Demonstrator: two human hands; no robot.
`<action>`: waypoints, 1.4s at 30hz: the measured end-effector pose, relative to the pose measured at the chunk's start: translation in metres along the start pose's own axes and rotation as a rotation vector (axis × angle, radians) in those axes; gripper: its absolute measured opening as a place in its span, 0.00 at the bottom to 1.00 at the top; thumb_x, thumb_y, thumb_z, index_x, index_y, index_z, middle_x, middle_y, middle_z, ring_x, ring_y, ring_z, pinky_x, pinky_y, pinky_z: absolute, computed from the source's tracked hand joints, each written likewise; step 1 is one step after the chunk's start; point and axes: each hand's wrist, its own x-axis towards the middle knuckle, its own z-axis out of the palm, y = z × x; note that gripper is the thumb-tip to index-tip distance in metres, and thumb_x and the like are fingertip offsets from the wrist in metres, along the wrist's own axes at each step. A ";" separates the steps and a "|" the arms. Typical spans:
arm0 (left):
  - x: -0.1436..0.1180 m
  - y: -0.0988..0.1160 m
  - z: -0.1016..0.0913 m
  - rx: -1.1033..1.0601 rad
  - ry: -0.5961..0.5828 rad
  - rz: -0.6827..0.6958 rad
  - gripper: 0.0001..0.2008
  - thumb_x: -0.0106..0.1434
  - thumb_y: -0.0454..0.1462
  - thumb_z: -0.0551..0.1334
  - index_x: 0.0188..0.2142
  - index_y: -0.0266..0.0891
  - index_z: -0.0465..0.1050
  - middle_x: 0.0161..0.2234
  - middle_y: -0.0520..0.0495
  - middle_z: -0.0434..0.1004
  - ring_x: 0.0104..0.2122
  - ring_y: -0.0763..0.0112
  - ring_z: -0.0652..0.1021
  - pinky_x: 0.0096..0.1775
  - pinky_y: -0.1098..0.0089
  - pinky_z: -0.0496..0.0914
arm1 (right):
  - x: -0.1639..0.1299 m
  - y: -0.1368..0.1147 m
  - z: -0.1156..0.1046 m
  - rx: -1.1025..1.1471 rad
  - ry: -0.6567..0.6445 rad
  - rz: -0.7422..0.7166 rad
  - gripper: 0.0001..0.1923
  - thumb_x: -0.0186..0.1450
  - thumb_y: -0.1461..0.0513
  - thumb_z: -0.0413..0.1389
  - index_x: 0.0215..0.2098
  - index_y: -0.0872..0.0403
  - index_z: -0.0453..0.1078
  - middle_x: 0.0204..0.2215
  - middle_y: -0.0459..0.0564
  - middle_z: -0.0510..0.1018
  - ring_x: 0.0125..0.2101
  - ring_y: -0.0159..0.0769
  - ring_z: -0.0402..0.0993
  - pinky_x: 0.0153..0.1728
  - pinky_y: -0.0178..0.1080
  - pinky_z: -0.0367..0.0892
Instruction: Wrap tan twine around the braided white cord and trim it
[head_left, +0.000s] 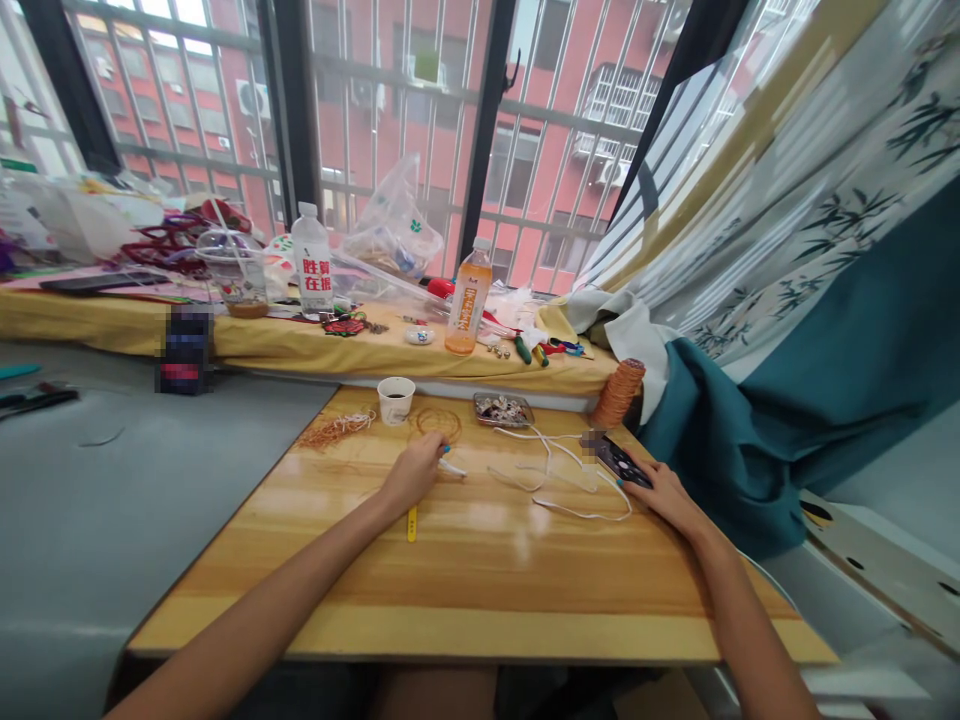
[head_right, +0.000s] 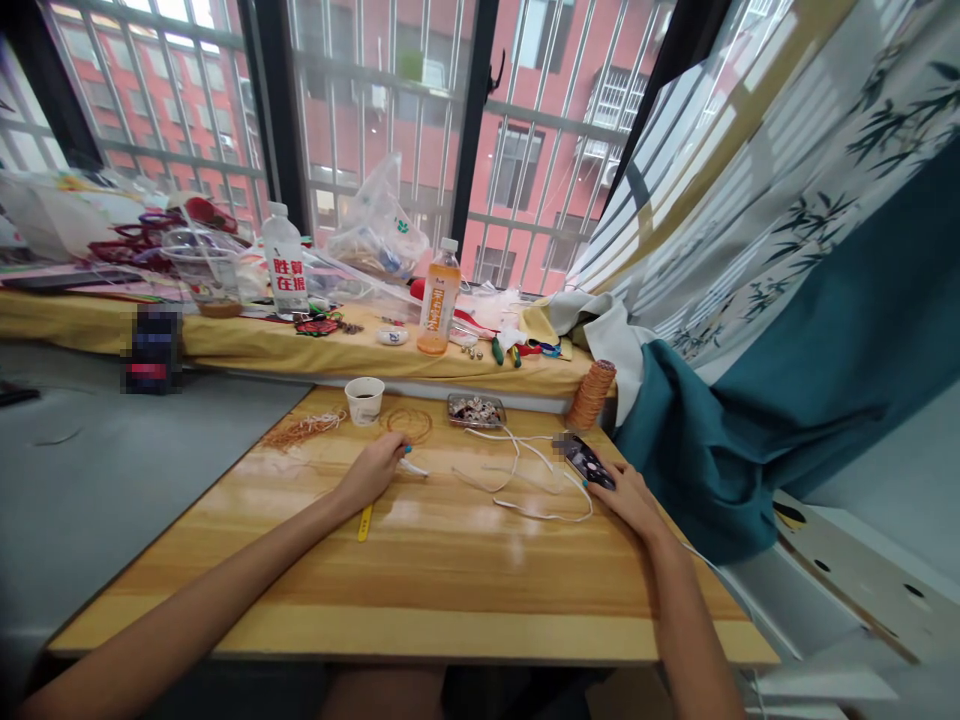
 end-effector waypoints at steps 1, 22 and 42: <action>0.000 0.000 0.000 0.002 0.000 0.001 0.08 0.60 0.32 0.46 0.31 0.37 0.63 0.29 0.48 0.67 0.30 0.71 0.68 0.33 0.72 0.61 | 0.000 -0.002 0.000 -0.036 -0.007 0.010 0.29 0.55 0.53 0.47 0.54 0.48 0.54 0.42 0.51 0.67 0.44 0.43 0.63 0.46 0.42 0.57; -0.001 -0.005 0.002 -0.001 0.013 0.026 0.08 0.59 0.32 0.47 0.31 0.36 0.63 0.29 0.48 0.68 0.30 0.71 0.68 0.32 0.72 0.61 | -0.032 0.021 0.002 0.252 0.162 0.002 0.23 0.53 0.50 0.49 0.40 0.54 0.70 0.53 0.56 0.56 0.50 0.47 0.58 0.51 0.45 0.53; -0.002 -0.004 0.002 0.023 -0.012 0.031 0.09 0.60 0.33 0.46 0.31 0.36 0.63 0.29 0.47 0.68 0.30 0.70 0.68 0.32 0.71 0.61 | -0.034 0.011 -0.001 0.152 0.155 0.035 0.42 0.52 0.47 0.49 0.58 0.58 0.42 0.47 0.58 0.63 0.49 0.46 0.59 0.49 0.44 0.55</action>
